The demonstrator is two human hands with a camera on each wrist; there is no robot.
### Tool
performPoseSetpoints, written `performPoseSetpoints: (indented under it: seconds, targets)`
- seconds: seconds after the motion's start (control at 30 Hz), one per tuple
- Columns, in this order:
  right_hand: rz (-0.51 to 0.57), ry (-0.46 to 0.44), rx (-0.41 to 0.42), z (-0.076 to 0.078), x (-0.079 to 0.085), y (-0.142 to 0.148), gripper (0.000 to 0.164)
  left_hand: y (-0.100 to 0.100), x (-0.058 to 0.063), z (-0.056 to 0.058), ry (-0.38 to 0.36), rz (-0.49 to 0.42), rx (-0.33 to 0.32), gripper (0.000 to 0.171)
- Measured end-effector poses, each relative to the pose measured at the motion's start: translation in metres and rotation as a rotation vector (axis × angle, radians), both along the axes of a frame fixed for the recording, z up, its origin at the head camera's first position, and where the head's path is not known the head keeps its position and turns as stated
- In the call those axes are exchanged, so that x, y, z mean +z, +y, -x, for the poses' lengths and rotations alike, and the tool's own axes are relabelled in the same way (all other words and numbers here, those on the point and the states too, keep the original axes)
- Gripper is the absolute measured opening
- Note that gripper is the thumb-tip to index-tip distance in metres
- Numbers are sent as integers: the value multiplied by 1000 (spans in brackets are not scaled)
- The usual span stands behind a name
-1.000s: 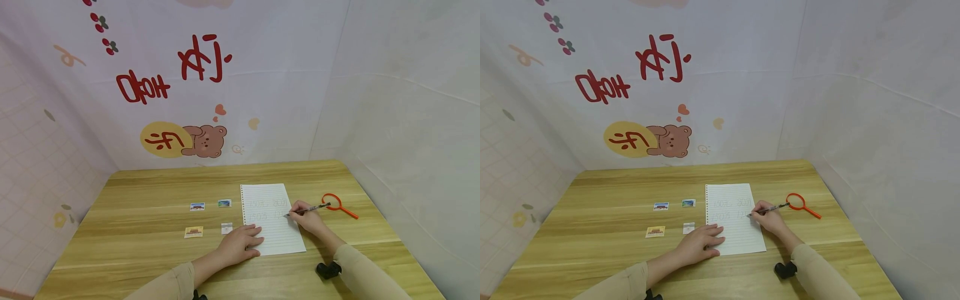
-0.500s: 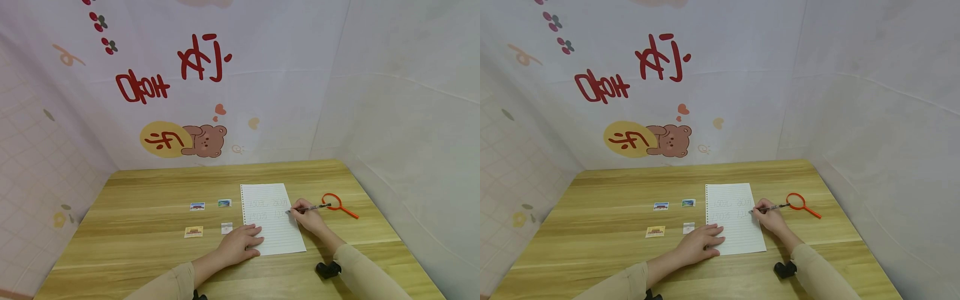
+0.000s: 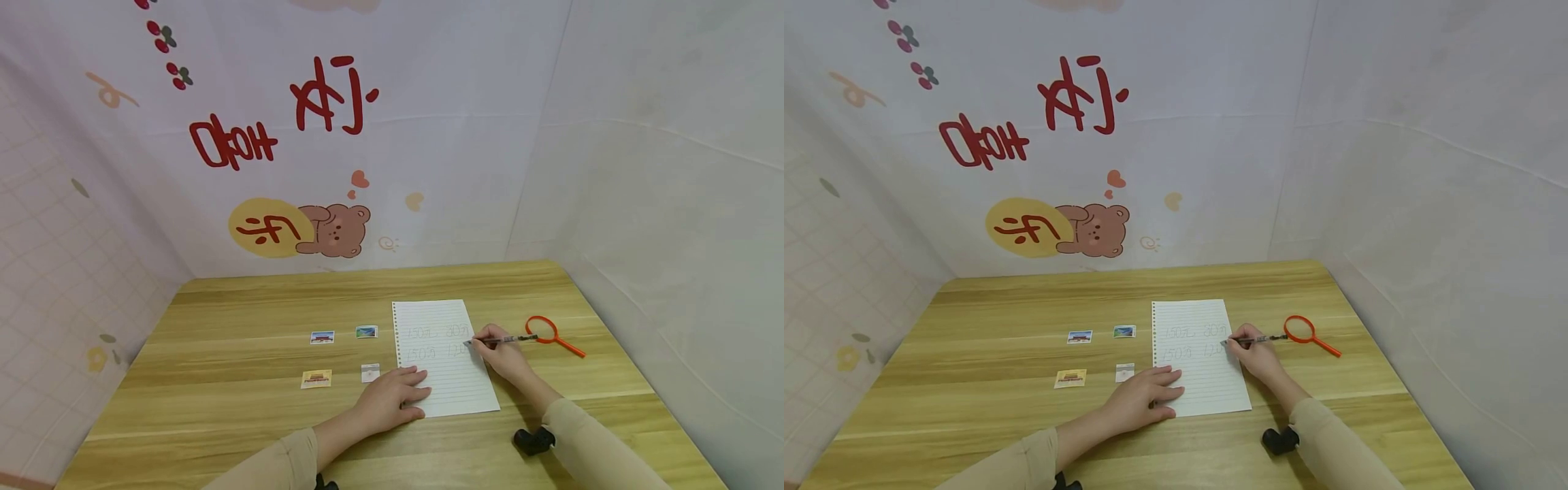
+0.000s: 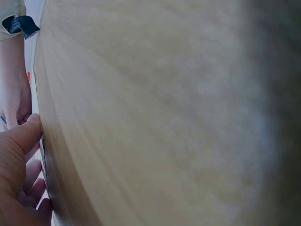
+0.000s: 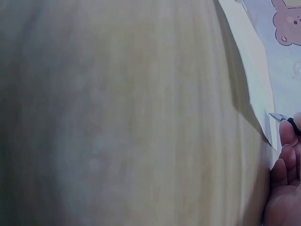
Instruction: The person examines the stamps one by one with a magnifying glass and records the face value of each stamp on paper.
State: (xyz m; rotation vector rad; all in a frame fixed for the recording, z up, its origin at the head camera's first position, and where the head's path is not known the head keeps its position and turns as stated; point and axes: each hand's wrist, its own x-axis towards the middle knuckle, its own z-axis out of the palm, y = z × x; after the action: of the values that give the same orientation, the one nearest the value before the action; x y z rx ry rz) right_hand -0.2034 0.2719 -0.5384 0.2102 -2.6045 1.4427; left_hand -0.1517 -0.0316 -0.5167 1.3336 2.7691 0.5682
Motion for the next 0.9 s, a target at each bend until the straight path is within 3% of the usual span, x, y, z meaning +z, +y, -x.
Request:
performPoseSetpoints:
  seconds: [0.2, 0.37, 0.9]
  targets:
    - [-19, -29, 17, 0, -1, 1, 4, 0, 0, 0, -1, -3, -3, 43]
    - [43, -46, 26, 0, -1, 4, 5, 0, 0, -1, -1, -2, -6, 43]
    - [66, -3, -95, -4, -3, 10, 7, -1, 0, -1, 13, -19, -10, 43]
